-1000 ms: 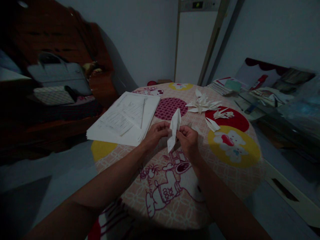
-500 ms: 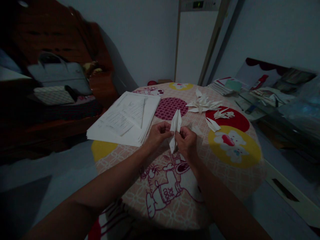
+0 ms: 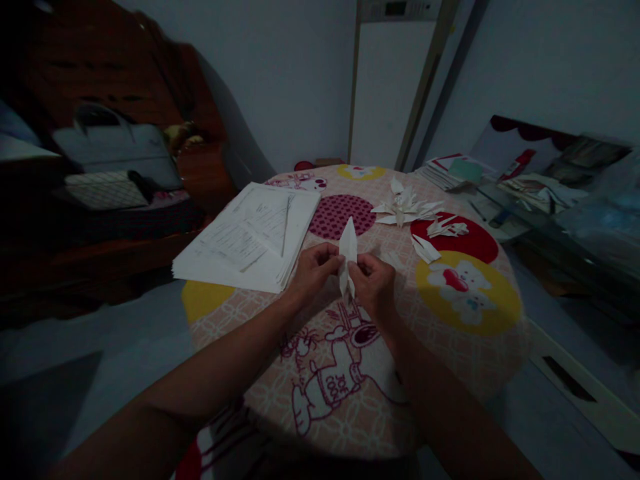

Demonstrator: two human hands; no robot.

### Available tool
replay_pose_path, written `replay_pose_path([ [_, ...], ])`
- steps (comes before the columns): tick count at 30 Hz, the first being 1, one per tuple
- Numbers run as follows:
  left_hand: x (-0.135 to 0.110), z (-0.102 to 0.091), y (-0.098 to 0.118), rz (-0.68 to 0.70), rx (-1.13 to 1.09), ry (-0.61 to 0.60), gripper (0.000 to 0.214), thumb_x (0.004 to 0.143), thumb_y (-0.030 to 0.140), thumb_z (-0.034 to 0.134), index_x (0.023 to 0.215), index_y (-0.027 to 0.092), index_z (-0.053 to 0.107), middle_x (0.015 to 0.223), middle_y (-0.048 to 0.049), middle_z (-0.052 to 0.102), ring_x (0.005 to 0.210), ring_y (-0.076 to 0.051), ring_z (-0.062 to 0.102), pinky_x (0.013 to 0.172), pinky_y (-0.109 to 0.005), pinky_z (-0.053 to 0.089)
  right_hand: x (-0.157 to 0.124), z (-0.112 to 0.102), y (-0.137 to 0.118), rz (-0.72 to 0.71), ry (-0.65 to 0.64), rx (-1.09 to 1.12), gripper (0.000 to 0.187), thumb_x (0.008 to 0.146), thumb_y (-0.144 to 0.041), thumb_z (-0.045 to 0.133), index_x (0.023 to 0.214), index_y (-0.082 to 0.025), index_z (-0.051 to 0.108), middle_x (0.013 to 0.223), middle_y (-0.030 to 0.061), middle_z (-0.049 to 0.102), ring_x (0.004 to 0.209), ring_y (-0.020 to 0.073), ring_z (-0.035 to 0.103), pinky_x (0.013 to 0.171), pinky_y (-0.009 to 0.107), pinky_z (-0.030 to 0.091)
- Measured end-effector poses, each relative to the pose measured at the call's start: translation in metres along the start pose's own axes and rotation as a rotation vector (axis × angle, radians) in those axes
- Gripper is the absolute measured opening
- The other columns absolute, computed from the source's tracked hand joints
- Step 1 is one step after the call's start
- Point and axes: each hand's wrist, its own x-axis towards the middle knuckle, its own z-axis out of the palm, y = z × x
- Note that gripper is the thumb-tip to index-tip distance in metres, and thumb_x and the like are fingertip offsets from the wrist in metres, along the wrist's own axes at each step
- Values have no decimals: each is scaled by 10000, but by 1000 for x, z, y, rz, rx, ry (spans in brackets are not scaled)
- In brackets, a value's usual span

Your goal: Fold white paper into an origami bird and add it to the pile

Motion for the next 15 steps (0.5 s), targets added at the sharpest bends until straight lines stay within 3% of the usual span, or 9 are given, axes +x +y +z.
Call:
replay_pose_path([
  [6,5,-8,2,-169,-167,-51,238,683,324,734,731,138,594,646,1,622,560,-109,574,585,-244,478,6,-4,1,279,-101,388,171,636,-312,804,694,-173,724,576,-14,664,521,133,588,529,251,472],
  [11,7,-11,3,-222,-216,-59,233,663,280,761,736,132,596,646,-13,638,555,-116,586,583,-250,485,8,-2,0,365,-79,475,227,564,-298,847,698,-174,712,620,4,700,553,144,627,594,281,523],
  [15,7,-11,4,-216,-216,-57,207,673,258,754,736,133,602,640,-12,637,553,-116,586,582,-250,485,8,-4,1,391,-176,492,267,634,-360,824,780,-161,724,662,30,718,572,164,653,584,290,526],
])
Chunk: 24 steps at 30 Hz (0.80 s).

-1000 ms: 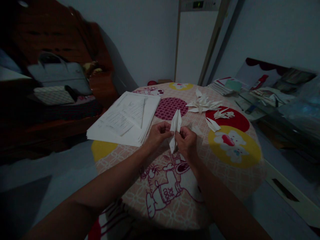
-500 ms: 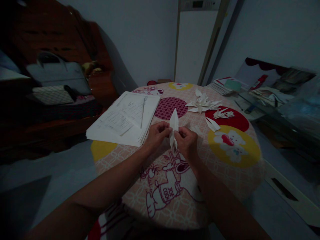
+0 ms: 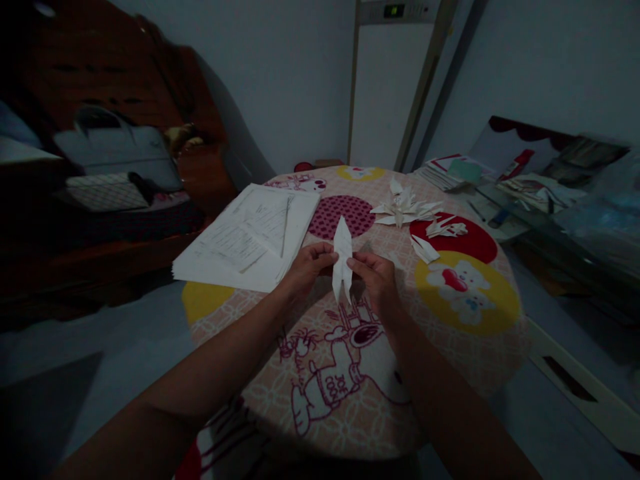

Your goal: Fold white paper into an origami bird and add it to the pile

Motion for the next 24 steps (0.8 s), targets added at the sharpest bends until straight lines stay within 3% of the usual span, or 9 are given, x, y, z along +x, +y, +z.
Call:
replay_pose_path([
  [3,0,0,-1,34,27,16,206,677,273,752,740,134,613,627,-4,630,548,-110,577,573,-240,475,0,-2,2,27,-45,1,255,676,-375,807,774,-157,719,651,35,712,564,167,658,555,280,519],
  [11,-1,0,-3,49,23,-20,277,646,322,794,768,132,635,622,2,635,539,-104,567,562,-233,454,0,0,0,-52,48,-20,241,585,-319,849,665,-176,672,595,-2,681,497,125,613,512,251,515],
  [17,-2,-1,-3,-5,33,-75,338,586,316,861,781,118,668,689,-24,678,583,-108,591,598,-238,441,-1,3,0,-120,86,-53,218,595,-300,832,656,-179,661,559,-18,650,480,108,586,494,232,495],
  [24,-2,2,-3,25,105,-57,315,619,366,828,657,115,640,594,-3,617,517,-81,512,533,-223,370,-1,4,-3,-77,85,-22,248,559,-316,853,668,-181,675,569,-10,663,487,117,589,492,239,499],
])
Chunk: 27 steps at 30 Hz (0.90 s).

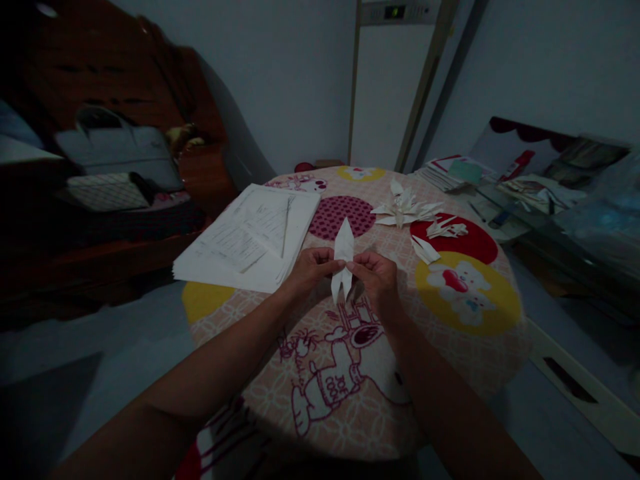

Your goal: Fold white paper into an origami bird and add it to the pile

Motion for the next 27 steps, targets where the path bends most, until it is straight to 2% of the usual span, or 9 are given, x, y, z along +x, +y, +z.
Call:
replay_pose_path([
  [7,1,-1,-1,-16,1,45,356,595,367,832,573,145,554,514,30,551,458,-67,454,482,-218,321,-1,-4,5,134,-147,-49,307,630,-412,831,641,-163,653,522,19,648,393,132,561,375,242,460],
  [11,2,-2,-2,-48,-26,32,419,565,370,860,527,155,502,488,40,515,434,-58,416,464,-222,282,-2,-4,5,167,-144,-58,352,608,-438,841,593,-161,624,465,11,619,332,132,533,318,233,431],
  [15,4,-3,-5,-55,-32,37,428,563,349,864,516,158,484,479,42,505,424,-54,396,455,-221,255,-1,-4,4,187,-153,-33,353,577,-430,851,585,-153,631,473,14,634,329,131,544,335,236,459],
  [21,7,-8,-9,-61,-15,106,332,589,348,829,577,146,565,516,24,547,440,-70,447,468,-223,319,-1,-5,4,330,-338,-71,339,607,-425,824,592,-143,637,502,61,674,372,148,596,358,219,444],
  [27,5,-8,-6,-60,-19,111,309,600,325,810,583,154,554,528,19,555,449,-71,452,473,-224,335,-4,-2,4,302,-312,-54,342,598,-413,823,552,-164,593,438,31,636,316,126,542,325,202,406],
])
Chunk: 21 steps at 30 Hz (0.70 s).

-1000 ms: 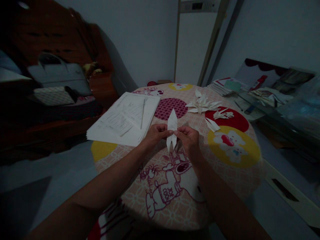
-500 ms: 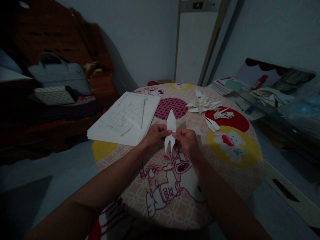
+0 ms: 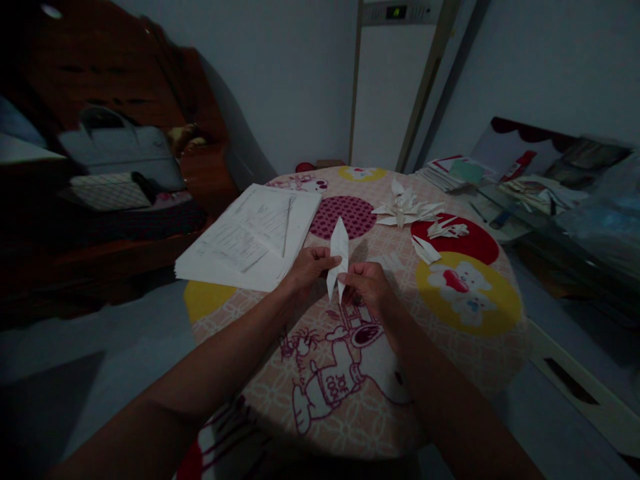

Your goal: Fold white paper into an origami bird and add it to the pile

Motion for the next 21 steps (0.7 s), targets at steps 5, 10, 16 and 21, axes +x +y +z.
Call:
replay_pose_path([
  [5,1,-2,-1,-20,-6,-2,287,592,323,811,597,150,583,548,6,575,459,-78,464,470,-226,336,-1,-2,-1,96,-116,21,329,643,-433,800,634,-143,645,513,59,686,384,139,603,379,211,469],
  [10,2,-2,-1,-1,-8,48,321,599,320,810,541,157,539,506,24,530,434,-67,430,451,-221,311,-1,-1,-1,143,-160,23,289,630,-391,795,640,-136,659,504,48,677,389,142,610,368,205,466],
  [16,1,-1,7,13,-62,105,354,603,308,822,528,162,508,499,36,517,425,-63,432,459,-223,337,-5,0,-4,154,-166,19,279,625,-367,803,616,-140,641,525,39,680,397,140,611,378,214,477],
  [21,0,-2,7,11,-2,16,363,581,313,834,528,154,511,480,47,492,417,-45,391,441,-209,277,0,-2,-1,50,-113,2,396,713,-514,764,692,-129,675,592,78,712,472,152,654,444,227,520],
])
